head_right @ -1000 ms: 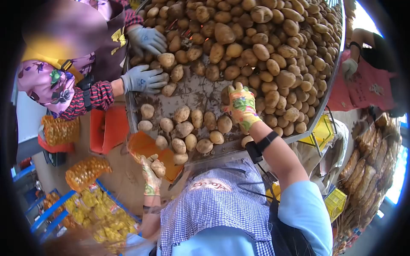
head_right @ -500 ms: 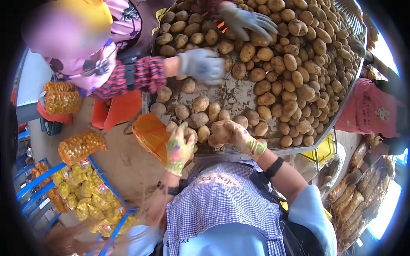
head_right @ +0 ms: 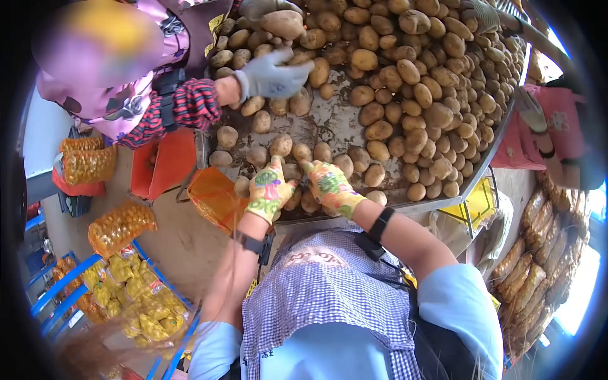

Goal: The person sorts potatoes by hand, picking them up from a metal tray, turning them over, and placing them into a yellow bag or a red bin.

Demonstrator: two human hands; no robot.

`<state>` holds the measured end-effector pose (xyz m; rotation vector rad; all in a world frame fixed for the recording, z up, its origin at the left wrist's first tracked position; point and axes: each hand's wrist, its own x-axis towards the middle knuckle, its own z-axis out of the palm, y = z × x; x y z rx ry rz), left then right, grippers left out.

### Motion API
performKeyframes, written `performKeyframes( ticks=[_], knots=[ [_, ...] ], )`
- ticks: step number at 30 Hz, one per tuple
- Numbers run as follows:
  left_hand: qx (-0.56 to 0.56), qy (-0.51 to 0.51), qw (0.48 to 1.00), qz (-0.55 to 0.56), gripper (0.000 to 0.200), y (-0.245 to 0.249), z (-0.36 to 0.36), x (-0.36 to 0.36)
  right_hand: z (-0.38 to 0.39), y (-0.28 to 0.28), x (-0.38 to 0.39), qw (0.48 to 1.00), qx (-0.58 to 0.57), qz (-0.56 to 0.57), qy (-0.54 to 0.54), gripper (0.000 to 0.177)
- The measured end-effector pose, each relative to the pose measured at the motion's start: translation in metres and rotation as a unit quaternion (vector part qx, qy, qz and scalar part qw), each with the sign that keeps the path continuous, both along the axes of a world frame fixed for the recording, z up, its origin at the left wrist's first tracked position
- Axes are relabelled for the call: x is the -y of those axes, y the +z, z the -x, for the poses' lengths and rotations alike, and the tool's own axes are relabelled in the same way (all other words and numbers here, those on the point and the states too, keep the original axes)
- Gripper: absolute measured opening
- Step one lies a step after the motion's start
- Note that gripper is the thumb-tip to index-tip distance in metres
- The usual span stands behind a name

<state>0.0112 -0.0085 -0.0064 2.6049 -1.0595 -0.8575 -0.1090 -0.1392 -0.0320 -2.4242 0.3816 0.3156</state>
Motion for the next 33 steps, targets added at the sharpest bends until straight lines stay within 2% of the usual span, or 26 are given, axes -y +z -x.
performKeyframes(
  ticks=[1,3,4,5,6,7,8,9,11,12,13,15,16,17,19,20,21,23,24,25,27,28,29,30,31,33],
  knots=[
    [-0.040,0.014,0.998,-0.047,0.056,0.004,-0.003,0.005,-0.003,0.004,-0.001,1.000,0.001,0.002,-0.002,0.049],
    [0.018,-0.006,1.000,-0.004,0.055,-0.016,-0.003,-0.002,-0.008,0.013,0.001,0.999,-0.023,-0.038,0.016,0.050],
    [-0.028,0.028,0.998,0.044,0.053,-0.012,-0.005,-0.006,-0.011,0.016,0.005,0.996,-0.047,-0.077,0.012,0.062],
    [-0.074,0.060,0.991,0.091,0.052,-0.008,-0.008,-0.009,-0.011,0.021,0.004,0.996,-0.043,-0.076,0.011,0.062],
    [-0.097,0.091,0.980,0.151,0.048,-0.006,-0.005,-0.015,-0.007,0.028,0.000,0.997,0.030,-0.073,-0.001,0.068],
    [-0.098,0.088,0.980,0.150,0.048,0.003,0.001,-0.020,-0.003,0.032,-0.002,0.992,0.099,-0.071,-0.012,0.074],
    [-0.106,0.089,0.971,0.197,0.047,0.013,0.009,-0.027,0.001,0.034,-0.002,0.979,0.146,-0.140,-0.018,0.079],
    [-0.112,0.090,0.959,0.243,0.046,0.024,0.017,-0.034,0.004,0.037,-0.004,0.980,0.142,-0.142,-0.019,0.079],
    [-0.159,0.132,0.940,0.273,0.046,0.034,0.036,-0.048,0.005,0.056,-0.009,0.920,0.090,-0.382,-0.016,0.078],
    [-0.187,0.150,0.934,0.265,0.049,0.051,0.039,-0.051,-0.002,0.090,-0.006,0.973,0.049,-0.222,0.037,0.075],
    [-0.184,0.157,0.933,0.266,0.049,0.051,0.043,-0.058,-0.003,0.088,-0.009,0.973,0.047,-0.223,0.044,0.075],
    [-0.140,0.162,0.927,0.308,0.045,0.045,0.054,-0.073,0.000,0.084,-0.020,0.942,0.007,-0.335,0.022,0.074],
    [-0.202,0.200,0.897,0.339,0.037,0.038,0.058,-0.083,0.001,0.096,-0.027,0.892,-0.037,-0.451,-0.005,0.075],
    [-0.200,0.209,0.895,0.339,0.037,0.033,0.063,-0.094,0.010,0.075,-0.033,0.890,-0.042,-0.453,0.003,0.075],
    [-0.264,0.237,0.877,0.322,0.036,0.043,0.066,-0.107,-0.001,0.068,-0.045,0.935,-0.044,-0.330,0.121,0.071],
    [-0.344,0.294,0.816,0.360,0.027,0.051,0.065,-0.115,0.012,0.080,-0.036,0.925,-0.064,-0.363,0.092,0.072],
    [-0.341,0.301,0.812,0.365,0.027,0.049,0.064,-0.122,0.007,0.083,-0.042,0.901,0.084,-0.399,0.147,0.078],
    [-0.392,0.347,0.795,0.307,0.021,0.046,0.062,-0.138,0.002,0.099,-0.040,0.885,-0.059,-0.433,0.159,0.072],
    [-0.334,0.320,0.831,0.310,0.020,0.047,0.056,-0.147,0.000,0.097,-0.040,0.885,-0.063,-0.431,0.164,0.072],
    [-0.348,0.396,0.796,0.298,0.024,0.039,0.053,-0.162,-0.004,0.092,-0.038,0.876,-0.051,-0.449,0.169,0.070],
    [-0.330,0.485,0.773,0.243,0.034,0.017,0.049,-0.199,-0.008,0.077,-0.033,0.856,-0.027,-0.487,0.173,0.068],
    [-0.330,0.487,0.770,0.246,0.034,-0.003,0.053,-0.222,-0.007,0.072,-0.032,0.845,-0.017,-0.507,0.171,0.067],
    [-0.217,0.463,0.838,0.189,0.041,-0.026,0.060,-0.244,-0.007,0.070,-0.031,0.833,-0.005,-0.527,0.169,0.066],
    [-0.099,0.429,0.889,0.125,0.049,-0.037,0.063,-0.255,-0.005,0.096,-0.041,0.607,-0.093,-0.789,0.016,0.075],
    [-0.099,0.430,0.888,0.125,0.049,-0.025,0.061,-0.250,-0.006,0.102,-0.044,0.607,-0.094,-0.789,0.016,0.075],
    [0.001,0.378,0.926,-0.019,0.063,0.009,0.056,-0.233,-0.008,0.106,-0.048,0.590,-0.120,-0.798,-0.015,0.086]
  ],
)
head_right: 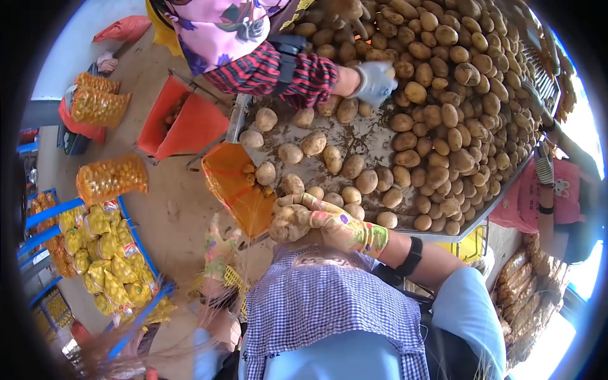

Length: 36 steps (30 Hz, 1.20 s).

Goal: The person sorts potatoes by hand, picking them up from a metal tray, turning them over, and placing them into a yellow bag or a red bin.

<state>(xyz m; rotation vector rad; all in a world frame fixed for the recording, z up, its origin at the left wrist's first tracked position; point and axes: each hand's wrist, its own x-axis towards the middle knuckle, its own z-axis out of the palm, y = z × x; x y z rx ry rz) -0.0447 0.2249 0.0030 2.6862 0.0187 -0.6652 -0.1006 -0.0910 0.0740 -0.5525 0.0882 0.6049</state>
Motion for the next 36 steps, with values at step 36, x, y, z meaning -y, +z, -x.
performKeyframes(
  ticks=[36],
  knots=[
    [-0.184,-0.016,0.882,0.433,0.030,0.114,0.014,0.076,0.000,0.022,-0.045,0.787,0.248,0.563,0.042,0.074]
  ],
)
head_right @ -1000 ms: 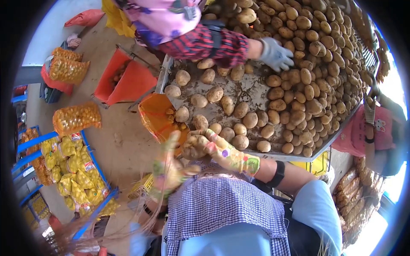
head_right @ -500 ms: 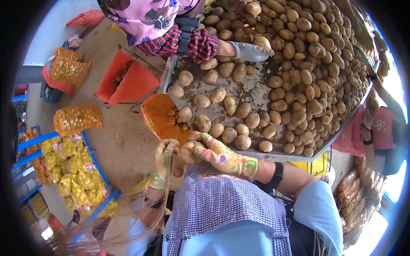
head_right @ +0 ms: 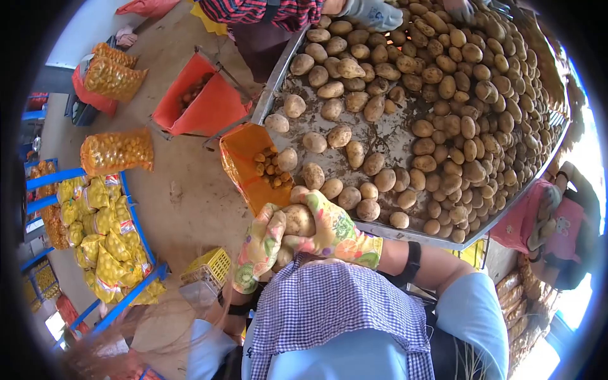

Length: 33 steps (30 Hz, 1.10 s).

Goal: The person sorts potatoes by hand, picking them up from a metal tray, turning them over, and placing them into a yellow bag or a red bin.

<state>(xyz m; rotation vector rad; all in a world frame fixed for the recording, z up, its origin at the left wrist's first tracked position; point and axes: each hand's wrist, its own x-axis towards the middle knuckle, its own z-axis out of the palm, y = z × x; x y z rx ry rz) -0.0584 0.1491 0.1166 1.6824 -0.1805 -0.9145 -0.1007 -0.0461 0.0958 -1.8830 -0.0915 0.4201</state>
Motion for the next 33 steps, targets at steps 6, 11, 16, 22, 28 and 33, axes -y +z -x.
performKeyframes(
  ticks=[6,11,16,22,28,33],
  knots=[
    [0.014,0.032,0.999,0.024,0.035,-0.013,0.011,0.010,0.005,-0.013,0.017,0.993,0.091,-0.077,0.024,0.067],
    [0.159,-0.023,0.984,0.071,0.055,-0.025,0.010,0.015,0.011,-0.002,0.028,0.960,-0.102,-0.215,-0.147,0.059],
    [0.360,-0.073,0.929,0.046,0.077,-0.038,-0.007,0.016,0.027,-0.032,0.023,0.950,-0.104,-0.275,-0.109,0.081],
    [0.000,0.136,0.983,-0.123,0.044,-0.102,-0.011,-0.019,0.023,-0.095,0.042,0.973,0.142,0.039,-0.177,0.037],
    [0.100,0.148,0.980,-0.089,0.048,-0.133,-0.017,0.009,0.028,-0.133,0.089,0.861,0.006,0.452,-0.235,0.079],
    [0.104,0.137,0.969,-0.176,0.056,-0.178,-0.008,0.051,0.010,-0.134,0.062,0.967,0.096,0.083,-0.220,0.071]
  ],
)
